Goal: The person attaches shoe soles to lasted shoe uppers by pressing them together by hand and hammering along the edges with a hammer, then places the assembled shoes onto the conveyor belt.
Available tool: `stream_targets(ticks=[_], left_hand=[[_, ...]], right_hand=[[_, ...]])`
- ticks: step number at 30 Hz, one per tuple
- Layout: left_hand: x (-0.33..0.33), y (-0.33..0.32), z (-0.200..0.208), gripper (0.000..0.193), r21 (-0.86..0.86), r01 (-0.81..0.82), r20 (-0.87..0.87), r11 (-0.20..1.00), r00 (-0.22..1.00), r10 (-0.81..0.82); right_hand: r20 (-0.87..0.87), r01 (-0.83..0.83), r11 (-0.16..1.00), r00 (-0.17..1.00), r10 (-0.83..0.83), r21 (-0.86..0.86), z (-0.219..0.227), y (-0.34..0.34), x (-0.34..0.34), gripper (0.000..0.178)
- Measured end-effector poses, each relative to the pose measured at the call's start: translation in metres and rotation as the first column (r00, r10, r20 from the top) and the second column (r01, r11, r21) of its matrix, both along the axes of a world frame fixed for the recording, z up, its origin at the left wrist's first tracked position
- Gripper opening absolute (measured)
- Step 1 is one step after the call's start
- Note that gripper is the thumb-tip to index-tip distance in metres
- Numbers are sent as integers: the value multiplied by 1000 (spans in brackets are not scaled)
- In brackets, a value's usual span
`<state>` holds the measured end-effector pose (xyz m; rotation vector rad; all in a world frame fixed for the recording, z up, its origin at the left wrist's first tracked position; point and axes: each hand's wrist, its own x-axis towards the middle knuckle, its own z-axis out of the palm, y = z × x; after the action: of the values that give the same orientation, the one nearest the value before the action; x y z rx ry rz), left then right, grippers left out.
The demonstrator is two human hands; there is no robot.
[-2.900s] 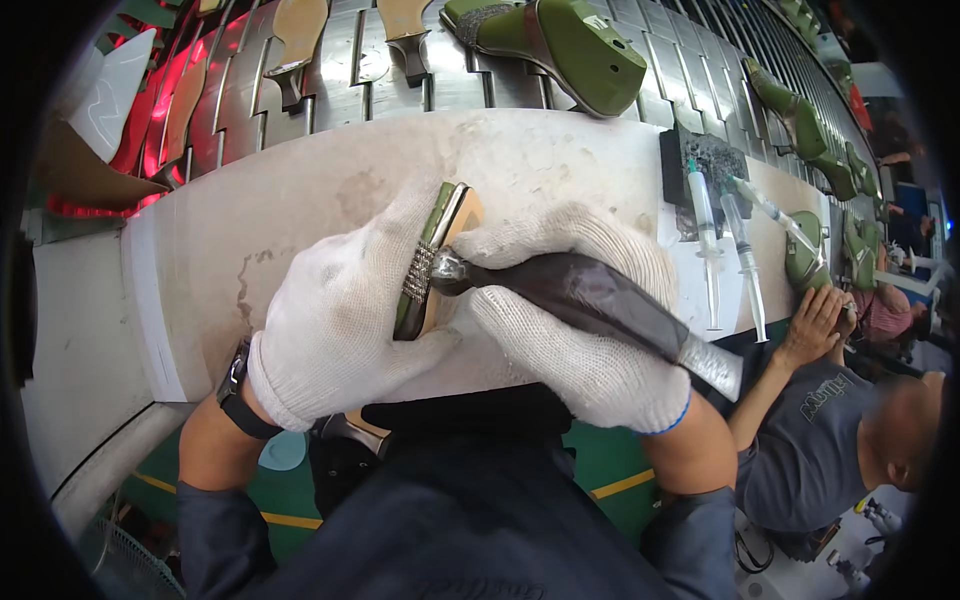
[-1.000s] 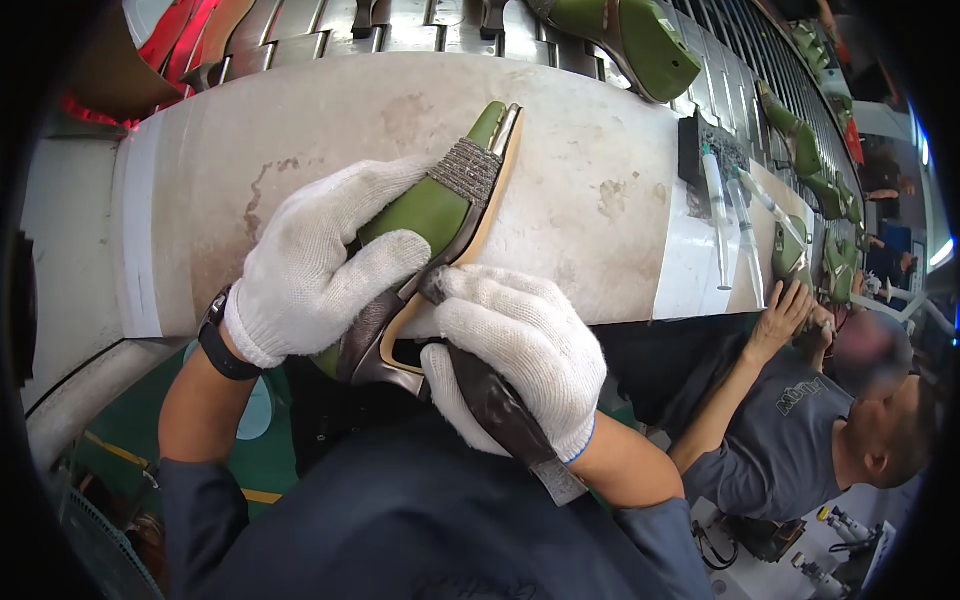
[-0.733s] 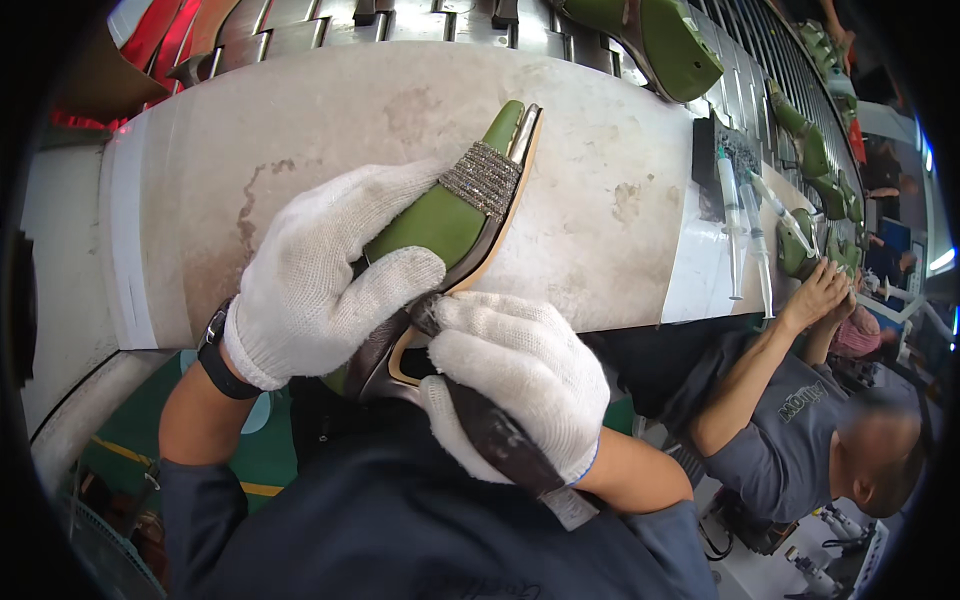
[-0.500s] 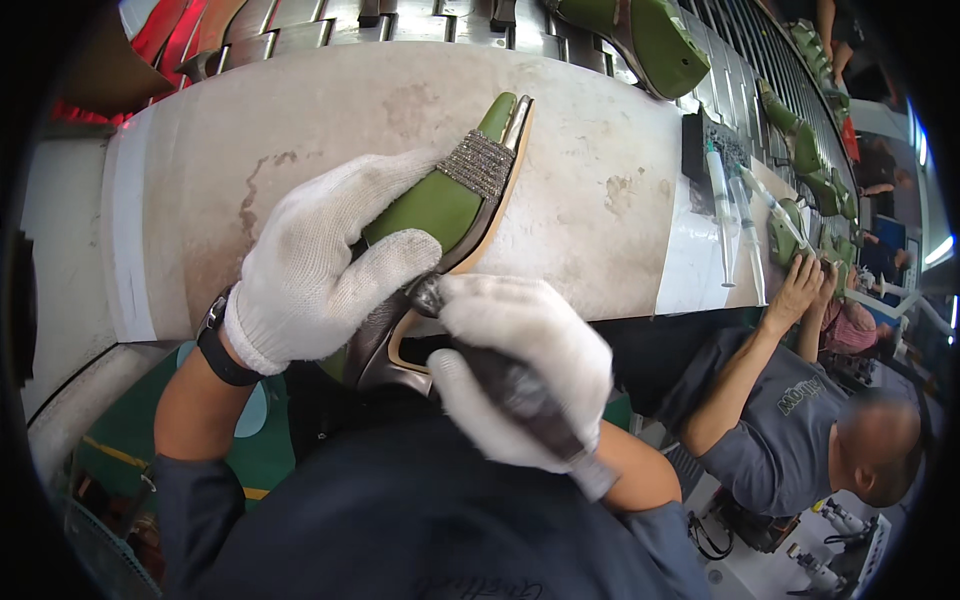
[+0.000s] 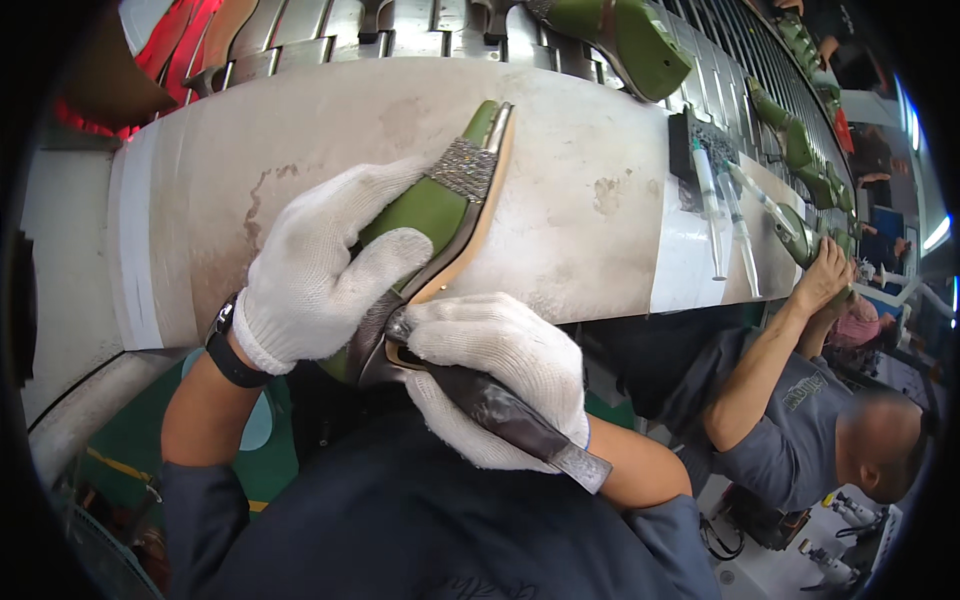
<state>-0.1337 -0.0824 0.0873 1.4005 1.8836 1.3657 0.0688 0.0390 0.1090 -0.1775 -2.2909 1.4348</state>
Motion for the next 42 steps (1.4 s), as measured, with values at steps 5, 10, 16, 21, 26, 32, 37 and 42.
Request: stream_targets(ticks=[5, 10, 16, 21, 26, 32, 37, 42], left_hand=[[-2, 1, 7, 57, -40, 40, -72, 998, 996, -43], [17, 39, 34, 85, -277, -110, -183, 955, 981, 60], [23, 53, 30, 65, -336, -162, -156, 928, 981, 115], [25, 55, 30, 61, -257, -171, -172, 951, 977, 129], [25, 54, 30, 63, -266, -174, -205, 948, 971, 121], [24, 54, 37, 66, -352, -206, -242, 913, 962, 124], [24, 48, 43, 70, -342, -270, -325, 900, 933, 156], [32, 21, 89, 79, 356, -374, -122, 856, 890, 440]], right_hand=[[265, -23, 847, 945, 192, -531, 24, 31, -1, 27], [-3, 124, 933, 991, -133, -338, 36, 58, -4, 27], [208, 73, 993, 977, -52, -96, 19, 90, -11, 21], [181, 73, 970, 983, -31, -231, 19, 104, -25, 26], [178, 4, 985, 984, 26, -171, 26, 111, -37, 25], [-36, 110, 948, 991, -127, -297, 12, 113, -63, 19], [244, 343, 716, 939, -242, -608, -12, 128, -73, 21], [153, 248, 765, 969, -195, -594, -19, 109, -42, 21]])
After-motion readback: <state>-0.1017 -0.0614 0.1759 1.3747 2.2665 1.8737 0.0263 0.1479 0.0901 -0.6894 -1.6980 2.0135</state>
